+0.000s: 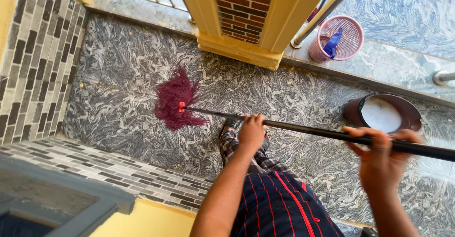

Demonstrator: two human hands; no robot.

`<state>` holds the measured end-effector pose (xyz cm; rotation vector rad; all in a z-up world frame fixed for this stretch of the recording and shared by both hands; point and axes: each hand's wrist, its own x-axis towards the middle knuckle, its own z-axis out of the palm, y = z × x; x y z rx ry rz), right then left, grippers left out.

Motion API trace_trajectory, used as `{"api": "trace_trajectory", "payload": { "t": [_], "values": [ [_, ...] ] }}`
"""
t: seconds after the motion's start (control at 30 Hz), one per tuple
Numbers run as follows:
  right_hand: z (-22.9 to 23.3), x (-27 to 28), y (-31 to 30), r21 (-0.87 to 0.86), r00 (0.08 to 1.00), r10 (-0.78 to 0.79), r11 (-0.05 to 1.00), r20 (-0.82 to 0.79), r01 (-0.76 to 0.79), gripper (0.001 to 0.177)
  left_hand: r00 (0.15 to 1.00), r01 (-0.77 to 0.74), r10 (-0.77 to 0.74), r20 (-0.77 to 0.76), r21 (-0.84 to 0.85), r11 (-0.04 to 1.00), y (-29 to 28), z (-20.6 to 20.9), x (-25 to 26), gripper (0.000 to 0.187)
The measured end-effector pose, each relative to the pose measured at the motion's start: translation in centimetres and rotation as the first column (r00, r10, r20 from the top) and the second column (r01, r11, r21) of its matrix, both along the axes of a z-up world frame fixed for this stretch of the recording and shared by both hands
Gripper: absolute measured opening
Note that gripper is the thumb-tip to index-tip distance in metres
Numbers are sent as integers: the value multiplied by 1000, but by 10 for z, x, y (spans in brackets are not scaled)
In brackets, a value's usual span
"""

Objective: The person is mopping a marble floor using a purple mop and a bucket of soapy water. They push and pull the mop across the floor surface, cleaning along the edges of the walls and the balcony railing.

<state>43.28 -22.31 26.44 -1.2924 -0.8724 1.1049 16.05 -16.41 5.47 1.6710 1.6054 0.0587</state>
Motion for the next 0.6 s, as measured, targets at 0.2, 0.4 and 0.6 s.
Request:
{"api": "trace_trajectory", "payload": {
  "t": [0.2, 0.4, 0.6],
  "values": [
    [-28, -59, -4, -91, 966, 205, 971, -158, -221, 23, 989, -128, 115, -96, -136, 982, -11, -29, -69, 54],
    [0, -17, -6, -100, 986, 124, 986, -112, -136, 22, 996, -39, 29, -86, -114, 993, -16, -7, -27, 38],
    [36, 86, -21, -2, 973, 143, 989, 182, -145, 23, 986, 152, -160, 53, 142, 978, -19, 14, 53, 37]
  ]
}}
